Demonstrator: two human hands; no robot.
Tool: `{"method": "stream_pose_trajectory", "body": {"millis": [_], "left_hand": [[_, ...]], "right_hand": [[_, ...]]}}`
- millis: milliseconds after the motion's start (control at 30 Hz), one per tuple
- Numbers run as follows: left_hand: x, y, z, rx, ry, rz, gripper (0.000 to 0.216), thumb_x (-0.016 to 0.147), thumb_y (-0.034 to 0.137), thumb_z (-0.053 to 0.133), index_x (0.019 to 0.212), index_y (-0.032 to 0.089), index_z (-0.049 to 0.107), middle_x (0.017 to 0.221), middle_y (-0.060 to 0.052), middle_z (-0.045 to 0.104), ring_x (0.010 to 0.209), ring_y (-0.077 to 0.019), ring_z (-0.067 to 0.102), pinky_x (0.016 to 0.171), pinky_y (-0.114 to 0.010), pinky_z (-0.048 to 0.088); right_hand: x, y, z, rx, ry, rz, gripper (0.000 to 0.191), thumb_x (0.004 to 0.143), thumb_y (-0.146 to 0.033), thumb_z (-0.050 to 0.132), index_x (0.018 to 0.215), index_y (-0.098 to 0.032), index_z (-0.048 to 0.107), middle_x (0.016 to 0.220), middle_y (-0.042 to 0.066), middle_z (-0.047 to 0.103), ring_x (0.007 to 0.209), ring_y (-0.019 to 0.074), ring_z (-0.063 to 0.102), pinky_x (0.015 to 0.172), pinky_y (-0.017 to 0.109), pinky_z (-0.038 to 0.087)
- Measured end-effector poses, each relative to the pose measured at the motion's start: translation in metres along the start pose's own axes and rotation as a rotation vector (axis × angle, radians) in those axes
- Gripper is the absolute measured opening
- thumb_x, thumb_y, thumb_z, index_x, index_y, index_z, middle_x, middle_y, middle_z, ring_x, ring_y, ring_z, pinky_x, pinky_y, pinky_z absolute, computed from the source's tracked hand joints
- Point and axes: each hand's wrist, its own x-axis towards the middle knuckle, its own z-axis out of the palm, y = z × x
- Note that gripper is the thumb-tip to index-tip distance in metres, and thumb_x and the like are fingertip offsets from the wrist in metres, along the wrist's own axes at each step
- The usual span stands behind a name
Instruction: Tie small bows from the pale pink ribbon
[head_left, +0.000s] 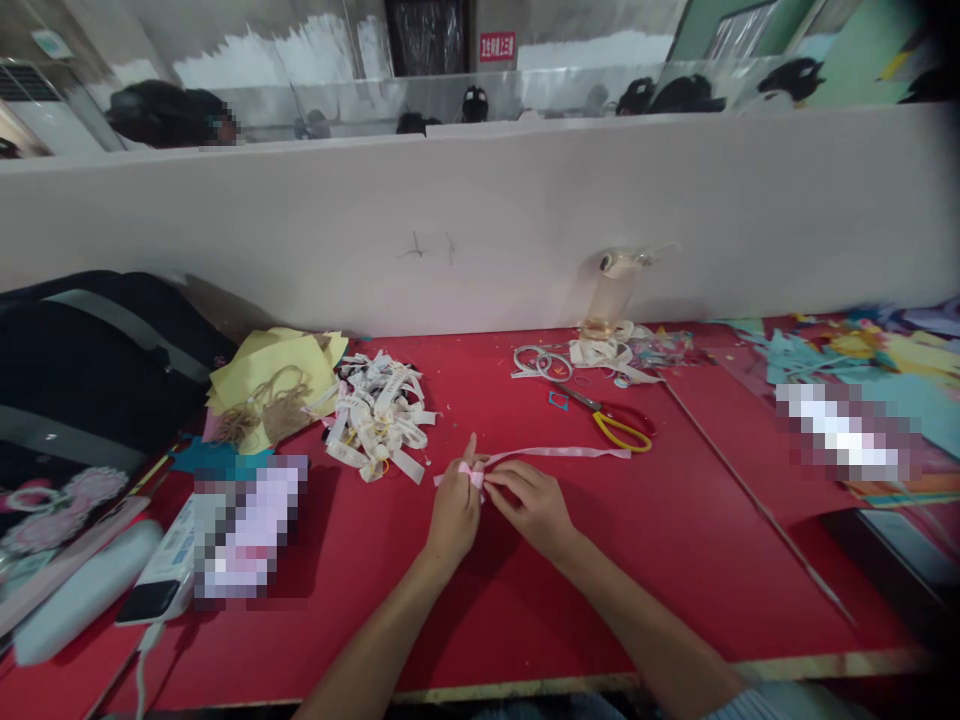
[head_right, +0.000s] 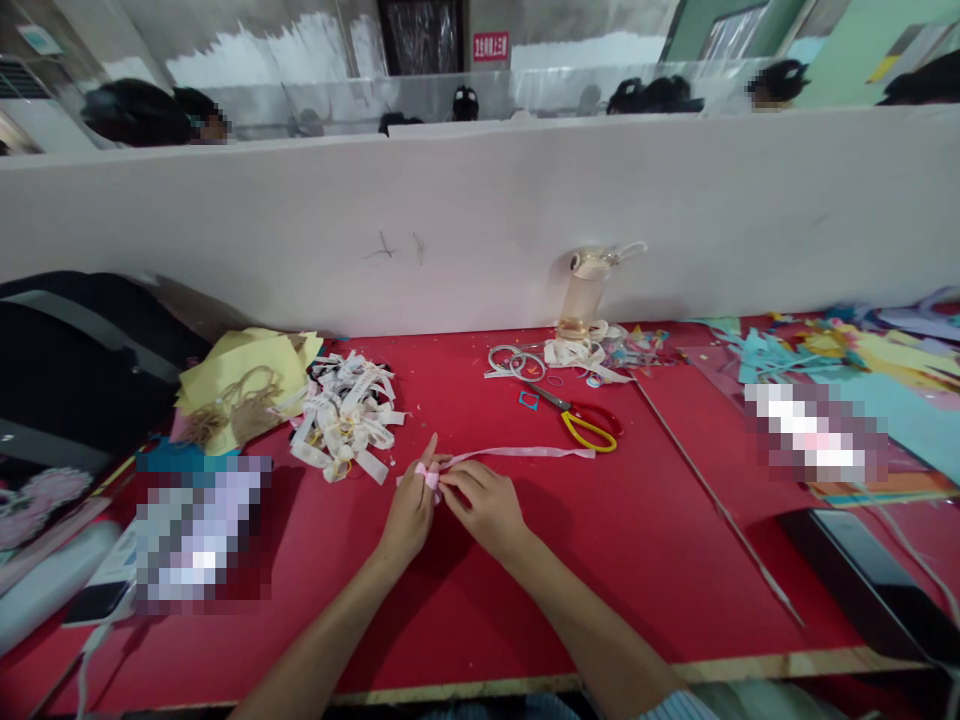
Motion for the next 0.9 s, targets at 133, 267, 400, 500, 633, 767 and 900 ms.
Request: {"method": "stream_pose_trajectory", "body": {"millis": [133, 267, 400, 500, 633, 767, 900], "left_hand": [[0.0, 0.004, 0.0, 0.039, -0.011, 0.021, 0.052, 0.094, 0.036, 0.029, 0.143, 0.023, 0.022, 0.117, -0.009, 0.057, 0.109, -0.0204, 0.049, 0.099, -0.038, 0.034], [0.0, 0.005, -0.001, 0.062, -0.023, 0.032, 0.049, 0.093, 0.037, 0.028, 0.14, 0.022, 0.03, 0.119, -0.009, 0.057, 0.109, -0.0216, 0.05, 0.098, -0.038, 0.035], [0.002, 0.001, -0.001, 0.058, -0.036, 0.051, 0.047, 0.093, 0.036, 0.03, 0.138, 0.023, 0.035, 0.121, -0.009, 0.055, 0.111, -0.0209, 0.049, 0.099, -0.037, 0.035], [0.003, -0.002, -0.001, 0.046, -0.06, 0.057, 0.047, 0.093, 0.034, 0.03, 0.139, 0.023, 0.033, 0.122, -0.009, 0.054, 0.111, -0.0189, 0.049, 0.1, -0.037, 0.035], [0.002, 0.003, -0.003, 0.12, -0.114, 0.071, 0.048, 0.094, 0.032, 0.03, 0.141, 0.023, 0.027, 0.121, -0.008, 0.054, 0.11, -0.0181, 0.049, 0.099, -0.037, 0.036], [0.001, 0.009, -0.008, 0.303, -0.132, 0.124, 0.048, 0.095, 0.031, 0.026, 0.142, 0.023, 0.022, 0.122, -0.009, 0.055, 0.112, -0.0197, 0.047, 0.098, -0.039, 0.035], [0.002, 0.01, -0.012, 0.512, -0.16, 0.181, 0.05, 0.095, 0.029, 0.026, 0.143, 0.024, 0.018, 0.125, -0.009, 0.054, 0.115, -0.0214, 0.044, 0.097, -0.042, 0.034]], "right_hand": [[0.0, 0.001, 0.002, -0.004, -0.007, -0.004, 0.013, 0.086, -0.018, 0.051, 0.089, -0.023, 0.063, 0.088, 0.005, 0.066, 0.086, 0.0186, 0.06, 0.076, 0.031, 0.048], [0.001, 0.0, 0.004, -0.026, 0.007, 0.006, 0.012, 0.084, -0.017, 0.051, 0.085, -0.022, 0.061, 0.088, 0.006, 0.065, 0.088, 0.0197, 0.059, 0.077, 0.032, 0.048], [0.004, -0.003, 0.002, -0.015, 0.022, 0.031, 0.011, 0.082, -0.015, 0.051, 0.082, -0.022, 0.06, 0.088, 0.006, 0.064, 0.089, 0.0196, 0.059, 0.078, 0.031, 0.048], [0.006, -0.004, 0.0, 0.017, 0.042, 0.066, 0.011, 0.082, -0.015, 0.051, 0.08, -0.021, 0.059, 0.085, 0.005, 0.063, 0.087, 0.0186, 0.059, 0.078, 0.03, 0.047], [0.005, -0.002, -0.002, 0.028, 0.062, 0.133, 0.009, 0.08, -0.013, 0.052, 0.077, -0.021, 0.057, 0.083, 0.004, 0.062, 0.081, 0.0175, 0.058, 0.072, 0.028, 0.046], [0.004, 0.0, 0.0, 0.075, 0.076, 0.162, 0.009, 0.078, -0.013, 0.052, 0.077, -0.021, 0.056, 0.082, 0.004, 0.061, 0.075, 0.0161, 0.057, 0.068, 0.027, 0.046], [0.005, 0.0, -0.003, 0.133, 0.067, 0.159, 0.008, 0.079, -0.014, 0.052, 0.079, -0.021, 0.056, 0.081, 0.003, 0.061, 0.072, 0.0155, 0.056, 0.066, 0.027, 0.046]]}}
